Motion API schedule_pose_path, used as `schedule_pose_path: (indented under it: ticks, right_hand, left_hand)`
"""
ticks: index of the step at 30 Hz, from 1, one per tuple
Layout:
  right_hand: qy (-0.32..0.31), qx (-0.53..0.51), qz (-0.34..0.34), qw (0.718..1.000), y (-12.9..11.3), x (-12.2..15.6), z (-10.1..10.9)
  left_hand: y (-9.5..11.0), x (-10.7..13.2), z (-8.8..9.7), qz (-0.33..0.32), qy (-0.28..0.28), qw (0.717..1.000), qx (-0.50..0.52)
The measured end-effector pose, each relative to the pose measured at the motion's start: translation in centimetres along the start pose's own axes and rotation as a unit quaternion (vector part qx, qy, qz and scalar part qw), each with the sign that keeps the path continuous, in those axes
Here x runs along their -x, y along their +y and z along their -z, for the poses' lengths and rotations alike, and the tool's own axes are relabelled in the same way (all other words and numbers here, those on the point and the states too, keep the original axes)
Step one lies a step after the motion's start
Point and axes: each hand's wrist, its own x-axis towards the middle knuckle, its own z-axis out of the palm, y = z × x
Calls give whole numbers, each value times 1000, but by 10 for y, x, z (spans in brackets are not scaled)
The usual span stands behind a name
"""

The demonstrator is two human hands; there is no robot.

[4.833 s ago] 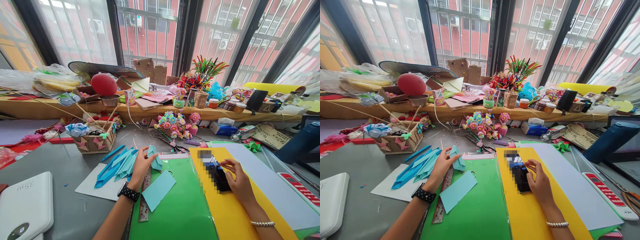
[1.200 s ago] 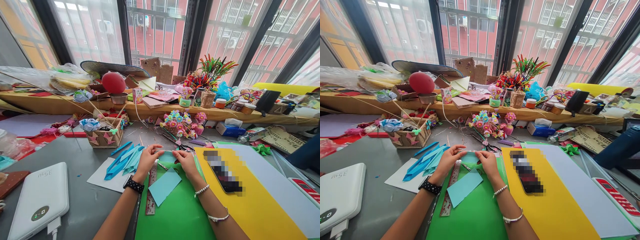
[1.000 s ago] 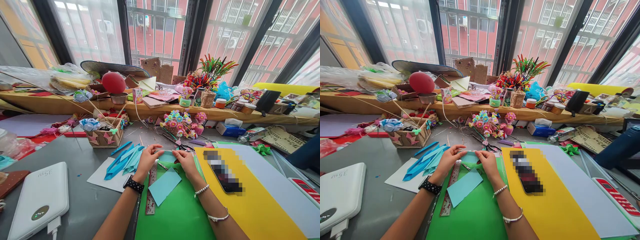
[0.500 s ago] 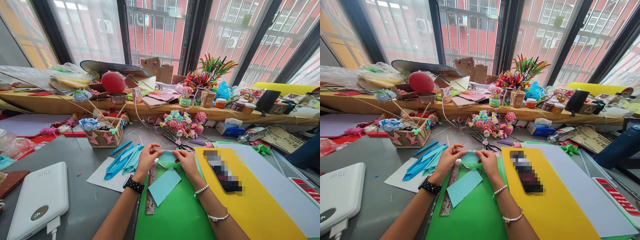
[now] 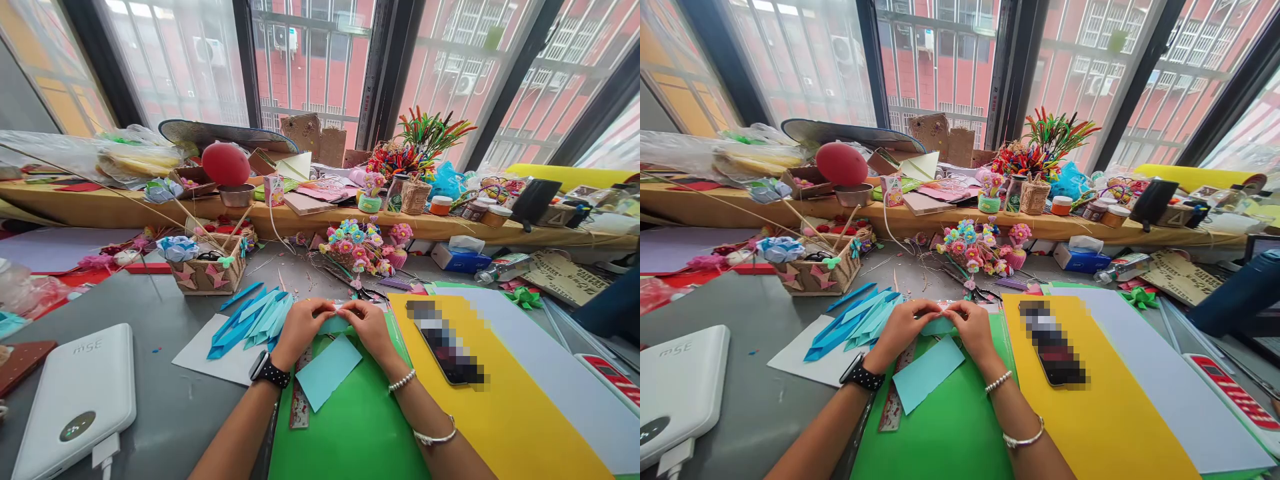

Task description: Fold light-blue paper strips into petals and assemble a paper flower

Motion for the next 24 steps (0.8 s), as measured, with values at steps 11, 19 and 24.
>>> schedule_pose_path:
  ticks: [11, 19, 24]
  right_hand:
    - [29, 9, 15, 999, 2, 0, -1]
    - [39, 28, 6, 999, -1, 1, 0]
    - [44, 42, 8, 998, 0, 1, 0]
  left_hand:
    - [4, 1, 1, -25, 14, 998, -62]
    - [2, 2, 0, -29, 18, 996, -85]
    - [3, 2, -1, -31, 17, 995, -96]
